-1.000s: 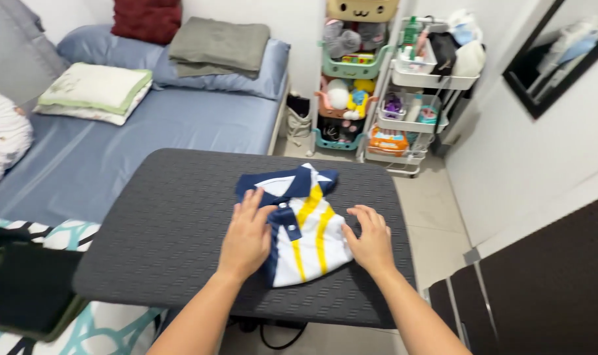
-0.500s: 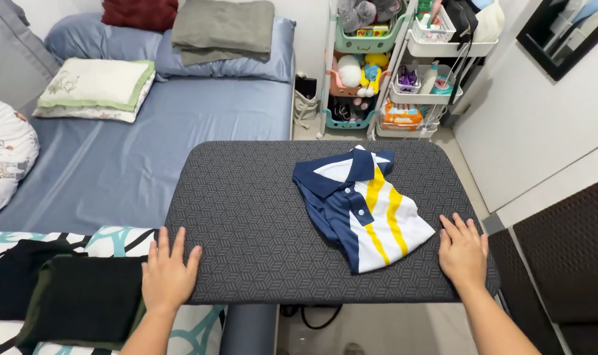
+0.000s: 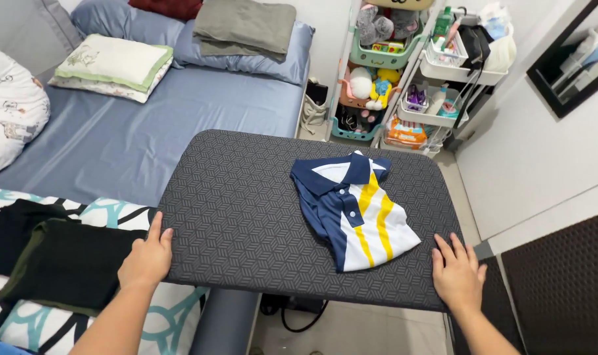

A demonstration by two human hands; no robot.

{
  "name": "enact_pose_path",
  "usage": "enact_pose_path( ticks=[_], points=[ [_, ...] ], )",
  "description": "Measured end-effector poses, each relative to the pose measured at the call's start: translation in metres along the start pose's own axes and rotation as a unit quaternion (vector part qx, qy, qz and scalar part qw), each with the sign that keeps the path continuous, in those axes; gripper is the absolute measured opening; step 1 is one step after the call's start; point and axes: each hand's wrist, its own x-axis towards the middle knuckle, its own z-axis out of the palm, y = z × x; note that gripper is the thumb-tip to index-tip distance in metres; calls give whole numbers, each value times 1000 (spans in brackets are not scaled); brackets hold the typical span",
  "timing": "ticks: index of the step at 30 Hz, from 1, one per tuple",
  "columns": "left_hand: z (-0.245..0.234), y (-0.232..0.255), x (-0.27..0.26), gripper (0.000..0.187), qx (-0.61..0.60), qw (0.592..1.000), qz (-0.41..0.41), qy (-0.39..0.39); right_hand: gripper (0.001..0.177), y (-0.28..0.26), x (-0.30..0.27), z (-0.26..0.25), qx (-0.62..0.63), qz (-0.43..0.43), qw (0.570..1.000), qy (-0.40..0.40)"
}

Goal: Folding a polo shirt on a small table.

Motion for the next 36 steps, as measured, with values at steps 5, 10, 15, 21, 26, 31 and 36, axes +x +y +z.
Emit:
enact_pose_path(
  ticks=[5, 10, 15, 21, 26, 31, 36],
  points=[
    [-1, -5, 10, 64, 33, 999, -17, -24, 51, -4, -2, -22, 114, 97, 987, -56],
    [-6, 5, 5, 61, 161, 981, 92, 60, 50, 4, -6, -8, 129, 100, 985, -44],
    [-1, 27, 19, 54, 170, 809, 539, 164, 52, 10, -7, 27, 139, -3, 986, 87],
    [65, 126, -11, 49, -59, 932, 320, 160, 51, -71, -5, 17, 266, -77, 956, 100],
    [43, 244, -69, 76, -115, 942, 316, 12, 30, -107, 26, -10, 416, -14, 909, -31],
    [36, 295, -81, 111, -124, 926, 337, -117, 20, -133, 42, -75, 494, -92, 865, 2],
    [9, 301, -83, 85, -91, 817, 543, 173, 20, -151, 51, -123, 724, -175, 623, -240]
  ],
)
